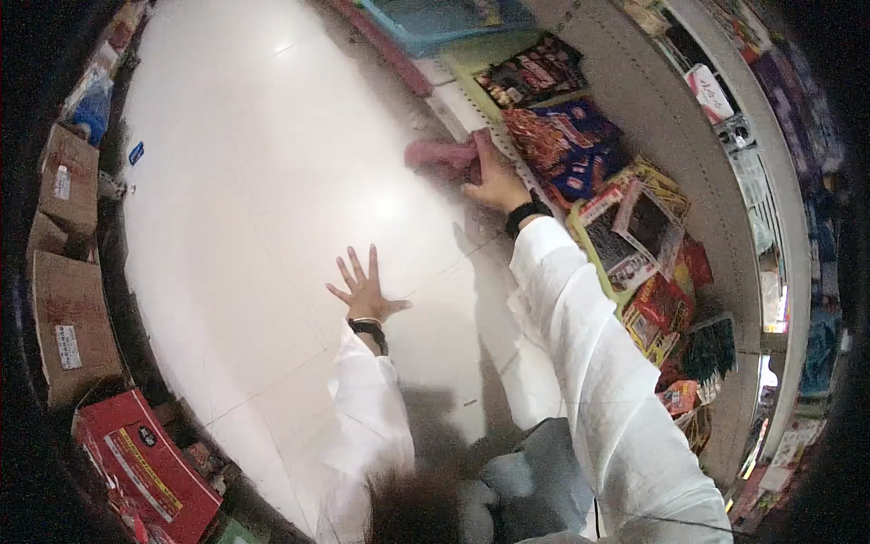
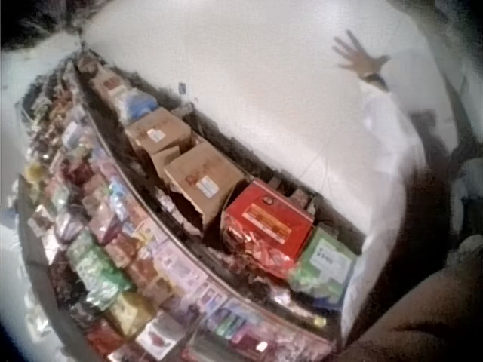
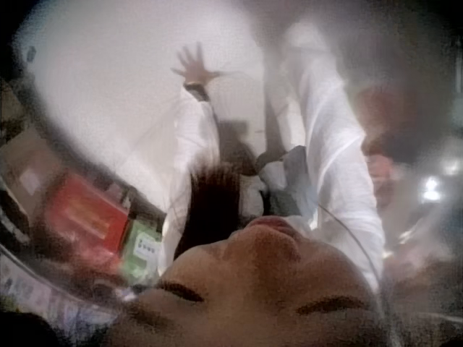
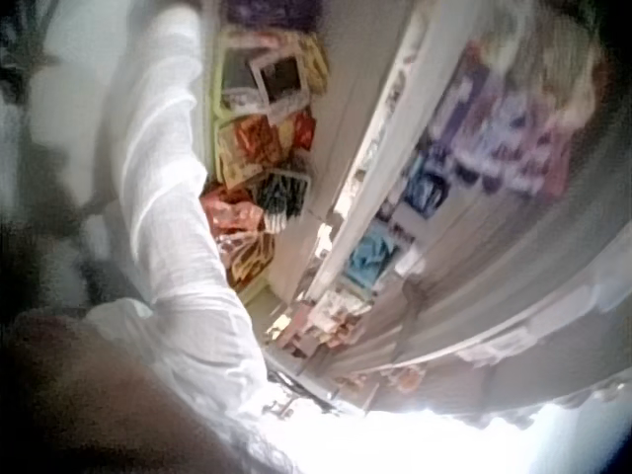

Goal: Cleaning supermarket shelves with a pink cloth.

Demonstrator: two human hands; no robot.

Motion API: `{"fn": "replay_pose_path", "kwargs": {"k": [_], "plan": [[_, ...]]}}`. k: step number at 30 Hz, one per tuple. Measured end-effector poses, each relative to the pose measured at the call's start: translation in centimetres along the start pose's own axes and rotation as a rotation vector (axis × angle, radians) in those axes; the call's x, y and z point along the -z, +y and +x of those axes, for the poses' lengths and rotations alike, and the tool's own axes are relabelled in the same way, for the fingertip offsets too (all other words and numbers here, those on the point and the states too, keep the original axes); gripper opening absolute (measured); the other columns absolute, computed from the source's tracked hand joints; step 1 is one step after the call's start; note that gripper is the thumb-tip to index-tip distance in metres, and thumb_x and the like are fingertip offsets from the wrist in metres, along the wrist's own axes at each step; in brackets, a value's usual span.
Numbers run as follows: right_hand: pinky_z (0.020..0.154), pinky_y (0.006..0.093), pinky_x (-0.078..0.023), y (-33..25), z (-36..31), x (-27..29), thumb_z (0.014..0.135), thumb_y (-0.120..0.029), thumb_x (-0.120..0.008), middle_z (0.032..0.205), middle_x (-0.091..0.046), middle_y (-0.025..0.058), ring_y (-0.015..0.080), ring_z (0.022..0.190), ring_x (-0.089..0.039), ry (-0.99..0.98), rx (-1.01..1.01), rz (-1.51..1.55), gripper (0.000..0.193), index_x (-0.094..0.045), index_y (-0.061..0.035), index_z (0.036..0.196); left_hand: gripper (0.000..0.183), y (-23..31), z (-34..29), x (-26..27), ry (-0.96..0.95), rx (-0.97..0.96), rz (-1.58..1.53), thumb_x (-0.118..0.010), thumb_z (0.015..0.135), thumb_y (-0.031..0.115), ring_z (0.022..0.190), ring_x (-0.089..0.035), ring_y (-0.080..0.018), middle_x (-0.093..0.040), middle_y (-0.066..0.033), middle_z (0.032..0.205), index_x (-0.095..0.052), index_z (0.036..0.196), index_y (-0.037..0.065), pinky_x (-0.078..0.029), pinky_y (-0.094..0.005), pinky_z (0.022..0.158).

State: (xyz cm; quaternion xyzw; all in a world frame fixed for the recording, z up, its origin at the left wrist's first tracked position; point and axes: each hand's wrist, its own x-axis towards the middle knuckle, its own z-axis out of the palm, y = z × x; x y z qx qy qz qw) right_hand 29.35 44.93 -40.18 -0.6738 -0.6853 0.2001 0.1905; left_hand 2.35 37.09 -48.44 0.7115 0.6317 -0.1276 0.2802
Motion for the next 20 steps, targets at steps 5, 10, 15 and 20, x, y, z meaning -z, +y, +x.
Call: {"fn": "replay_pose_path", "kwargs": {"k": [5, 10, 15, 20], "plan": [[0.102, 0.0401, -0.024, -0.1, -13.2, 2.0, 0.058, -0.027, -0.067, 0.136, -0.022, 0.0239, 0.036, 0.124, -0.027, 0.026, -0.223, 0.078, 0.096, -0.015, -0.0037, 0.135, 0.118, 1.8, -0.9, -1.4, 0.101, -0.029, 0.036, -0.077, 0.051, 0.048, 0.131, 0.007, -0.0351, 0.008, -0.0157, 0.143, -0.001, 0.138, 0.023, -0.001, -0.0643, 0.097], [0.087, 0.0426, -0.034, 2.3, -22.3, 0.5, 0.065, -0.026, -0.062, 0.11, -0.044, 0.0204, 0.0366, 0.1, -0.045, 0.396, -0.134, -0.015, 0.062, -0.035, -0.0028, 0.116, 0.074, 1.0, 2.1, -2.2, 0.232, -0.01, -0.128, -0.068, 0.068, 0.023, 0.115, -0.035, -0.0393, -0.035, -0.0253, 0.125, -0.027, 0.127, 0.005, -0.032, -0.0519, 0.091], [0.075, 0.0455, -0.04, 0.7, -26.4, 3.5, 0.069, -0.029, -0.06, 0.095, -0.053, 0.0209, 0.0373, 0.084, -0.051, 0.316, -0.263, 0.166, 0.045, -0.046, 0.0011, 0.1, 0.037, 10.0, 3.1, 3.8, 0.485, -0.466, -0.216, -0.055, 0.073, 0.009, 0.087, -0.055, -0.0384, -0.056, -0.0265, 0.092, -0.044, 0.106, -0.004, -0.045, -0.0404, 0.075], [0.085, 0.0381, -0.042, 0.3, -25.7, 3.9, 0.065, -0.022, -0.067, 0.097, -0.056, 0.0175, 0.0295, 0.094, -0.054, 0.171, -0.442, -0.07, 0.042, -0.055, 0.0003, 0.099, 0.035, 18.6, 2.4, 4.8, 0.146, -0.558, -0.252, -0.059, 0.072, 0.014, 0.081, -0.058, -0.0368, -0.06, -0.0239, 0.083, -0.05, 0.104, 0.003, -0.046, -0.0389, 0.074]]}}
